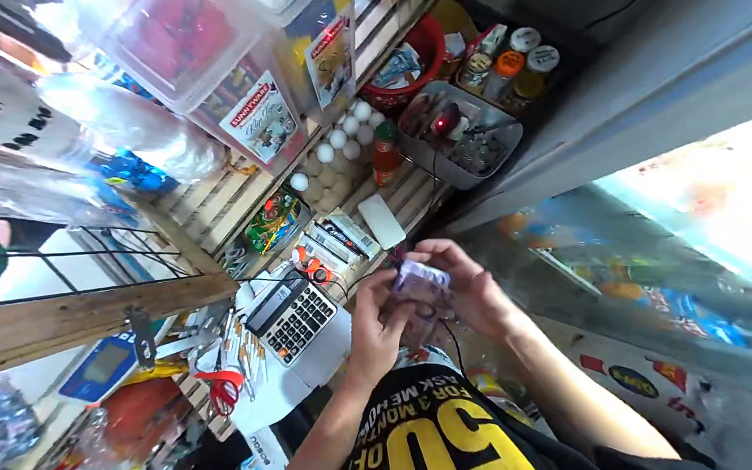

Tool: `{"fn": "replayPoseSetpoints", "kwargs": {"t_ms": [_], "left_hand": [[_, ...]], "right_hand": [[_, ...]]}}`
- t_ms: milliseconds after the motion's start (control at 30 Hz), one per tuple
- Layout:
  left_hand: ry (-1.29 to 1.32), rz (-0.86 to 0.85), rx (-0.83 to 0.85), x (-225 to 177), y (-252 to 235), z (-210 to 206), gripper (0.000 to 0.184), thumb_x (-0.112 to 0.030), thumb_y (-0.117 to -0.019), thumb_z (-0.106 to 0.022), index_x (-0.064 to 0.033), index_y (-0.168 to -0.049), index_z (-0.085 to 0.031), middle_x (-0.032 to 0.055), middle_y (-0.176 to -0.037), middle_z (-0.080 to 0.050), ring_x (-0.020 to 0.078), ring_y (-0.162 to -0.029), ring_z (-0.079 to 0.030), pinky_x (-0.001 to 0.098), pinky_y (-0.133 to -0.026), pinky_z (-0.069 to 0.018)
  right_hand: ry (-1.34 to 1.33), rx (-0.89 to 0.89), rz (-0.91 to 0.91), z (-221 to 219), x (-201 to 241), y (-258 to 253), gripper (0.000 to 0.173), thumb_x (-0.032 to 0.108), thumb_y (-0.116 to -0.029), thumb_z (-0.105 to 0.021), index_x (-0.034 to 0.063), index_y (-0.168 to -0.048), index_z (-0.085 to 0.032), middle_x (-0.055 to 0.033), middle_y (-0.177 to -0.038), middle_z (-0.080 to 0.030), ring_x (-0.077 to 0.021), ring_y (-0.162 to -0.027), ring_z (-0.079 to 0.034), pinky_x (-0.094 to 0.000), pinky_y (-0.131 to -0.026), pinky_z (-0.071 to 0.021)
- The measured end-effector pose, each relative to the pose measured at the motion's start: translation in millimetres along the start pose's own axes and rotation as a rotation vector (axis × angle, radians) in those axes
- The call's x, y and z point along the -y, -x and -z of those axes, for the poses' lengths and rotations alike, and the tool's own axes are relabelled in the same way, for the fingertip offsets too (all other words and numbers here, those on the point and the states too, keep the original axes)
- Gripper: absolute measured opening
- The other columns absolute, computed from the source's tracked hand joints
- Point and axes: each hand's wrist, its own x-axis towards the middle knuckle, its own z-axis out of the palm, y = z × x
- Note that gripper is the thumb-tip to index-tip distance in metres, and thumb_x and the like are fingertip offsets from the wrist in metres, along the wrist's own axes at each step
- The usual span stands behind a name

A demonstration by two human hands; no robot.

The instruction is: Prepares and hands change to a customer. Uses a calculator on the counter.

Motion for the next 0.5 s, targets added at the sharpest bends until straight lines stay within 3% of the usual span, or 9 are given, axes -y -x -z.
{"fn": "replayPoseSetpoints", "kwargs": {"t_ms": [33,67,100,133,200,267,367,500], "left_hand": [[0.017,0.041,-0.037,3,-8,-9,0.052,-0.007,-0.0970,-0.067,0.0073,-0.140,-0.041,0.0099,-0.107,-0.073,0.0141,-0.094,-0.073,0.0340,-0.083,-0.0631],[-0.001,0.065,-0.033,6,-16,-18,0.053,-0.006,-0.0958,-0.068,0.0084,-0.140,-0.042,0.0114,-0.106,-0.073,0.0154,-0.093,-0.073,0.0351,-0.083,-0.0632],[-0.036,0.080,0.010,9,-25,-27,0.052,-0.005,-0.0949,-0.069,0.0084,-0.139,-0.044,0.0118,-0.106,-0.073,0.0155,-0.094,-0.073,0.0352,-0.085,-0.0628],[-0.078,0.096,0.082,11,-35,-34,0.050,-0.006,-0.0949,-0.069,0.0078,-0.137,-0.047,0.0118,-0.104,-0.074,0.0154,-0.093,-0.073,0.0350,-0.085,-0.0620],[-0.197,0.110,0.261,12,-64,-46,0.045,-0.013,-0.0972,-0.069,0.0049,-0.135,-0.054,0.0107,-0.102,-0.072,0.0158,-0.094,-0.071,0.0351,-0.088,-0.0598],[-0.386,0.084,0.319,11,-111,-57,0.039,-0.016,-0.0997,-0.065,0.0018,-0.134,-0.058,0.0138,-0.112,-0.072,0.0216,-0.103,-0.070,0.0404,-0.093,-0.0582],[-0.592,0.100,0.226,23,-208,-78,0.044,-0.018,-0.1000,-0.065,0.0016,-0.138,-0.056,0.0254,-0.137,-0.057,0.0384,-0.126,-0.058,0.0518,-0.107,-0.0489],[-0.676,0.197,0.130,63,-317,-106,0.052,-0.018,-0.0980,-0.068,0.0071,-0.140,-0.052,0.0337,-0.143,-0.047,0.0482,-0.132,-0.050,0.0552,-0.109,-0.0453]], "right_hand": [[-0.070,-0.074,-0.022,-5,-9,9,0.072,0.057,-0.0919,-0.067,0.0094,-0.143,-0.050,-0.0041,-0.131,-0.066,-0.0153,-0.118,-0.063,-0.0365,-0.102,-0.0538],[-0.154,-0.207,-0.038,-12,-16,15,0.052,0.037,-0.0961,-0.069,0.0056,-0.135,-0.056,-0.0046,-0.124,-0.070,-0.0147,-0.114,-0.066,-0.0361,-0.101,-0.0555],[-0.245,-0.391,-0.052,-17,-20,17,0.034,0.018,-0.0995,-0.063,-0.0001,-0.128,-0.062,-0.0082,-0.116,-0.072,-0.0162,-0.107,-0.069,-0.0365,-0.096,-0.0573],[-0.311,-0.601,-0.065,-18,-19,14,0.022,0.009,-0.1021,-0.054,-0.0017,-0.119,-0.062,-0.0097,-0.105,-0.074,-0.0164,-0.096,-0.072,-0.0363,-0.088,-0.0605],[-0.315,-0.868,-0.008,-2,-14,9,0.021,0.009,-0.1080,-0.043,-0.0013,-0.121,-0.056,-0.0094,-0.101,-0.073,-0.0167,-0.093,-0.072,-0.0364,-0.085,-0.0616],[-0.190,-0.934,0.106,22,-9,12,0.022,0.009,-0.1096,-0.037,-0.0002,-0.122,-0.054,-0.0064,-0.100,-0.074,-0.0152,-0.092,-0.073,-0.0344,-0.086,-0.0623],[-0.039,-0.891,0.112,45,-5,26,0.022,0.008,-0.1080,-0.037,0.0005,-0.117,-0.056,0.0003,-0.087,-0.070,-0.0091,-0.076,-0.069,-0.0270,-0.075,-0.0614],[0.085,-0.827,-0.009,47,-14,49,0.020,0.011,-0.1044,-0.044,0.0022,-0.115,-0.059,0.0022,-0.086,-0.072,-0.0072,-0.077,-0.070,-0.0260,-0.075,-0.0612]]}}
